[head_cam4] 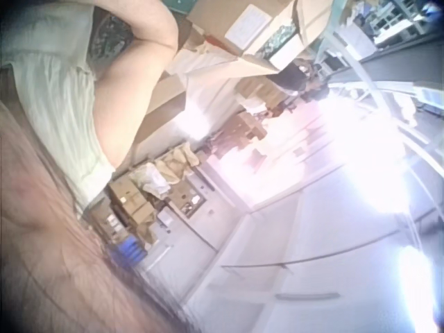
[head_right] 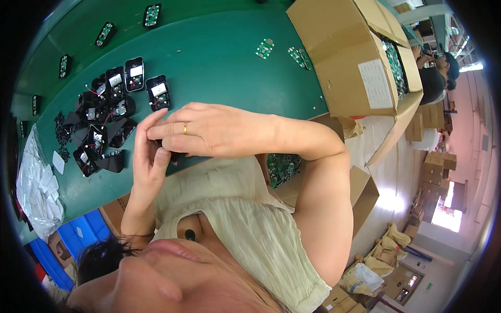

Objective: The person assembles electronic components by hand, inserting a green circuit board into a black plastic casing.

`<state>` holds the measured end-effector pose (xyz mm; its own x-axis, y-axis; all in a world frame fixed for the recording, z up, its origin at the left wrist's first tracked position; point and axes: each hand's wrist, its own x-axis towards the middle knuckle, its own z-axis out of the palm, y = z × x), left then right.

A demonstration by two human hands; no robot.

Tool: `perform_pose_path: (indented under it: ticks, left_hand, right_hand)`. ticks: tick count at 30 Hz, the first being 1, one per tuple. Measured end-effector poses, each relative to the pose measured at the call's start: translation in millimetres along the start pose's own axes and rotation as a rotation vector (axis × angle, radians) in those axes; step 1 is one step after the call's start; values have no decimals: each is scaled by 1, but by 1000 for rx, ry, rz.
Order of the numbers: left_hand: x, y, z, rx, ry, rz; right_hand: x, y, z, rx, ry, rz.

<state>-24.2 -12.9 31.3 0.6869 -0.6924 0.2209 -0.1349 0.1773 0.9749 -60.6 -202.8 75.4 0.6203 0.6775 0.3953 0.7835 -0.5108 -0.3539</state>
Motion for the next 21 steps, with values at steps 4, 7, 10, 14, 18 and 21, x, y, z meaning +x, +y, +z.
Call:
perform_pose_path:
  ticks: [4,7,10,14,18,21]
  left_hand:
    - [-13,12,11,-370,53,-283]
    - [-19,5,14,-376,97,-388]
    - [-26,0,19,-190,80,-371]
    - [-36,-5,24,245,21,-184]
    - [-44,-7,19,-160,51,-363]
    - [-48,-5,17,-421,122,-477]
  right_hand:
    - [-15,-17,-1,-49,128,123]
    - [-28,-25,4,-245,201,306]
    - [-42,-24,15,-160,178,284]
    - [-40,-22,7,-42,266,236]
    - [-65,45,-12,-299,522,660]
    - [-104,103,-20,-650,412,1310]
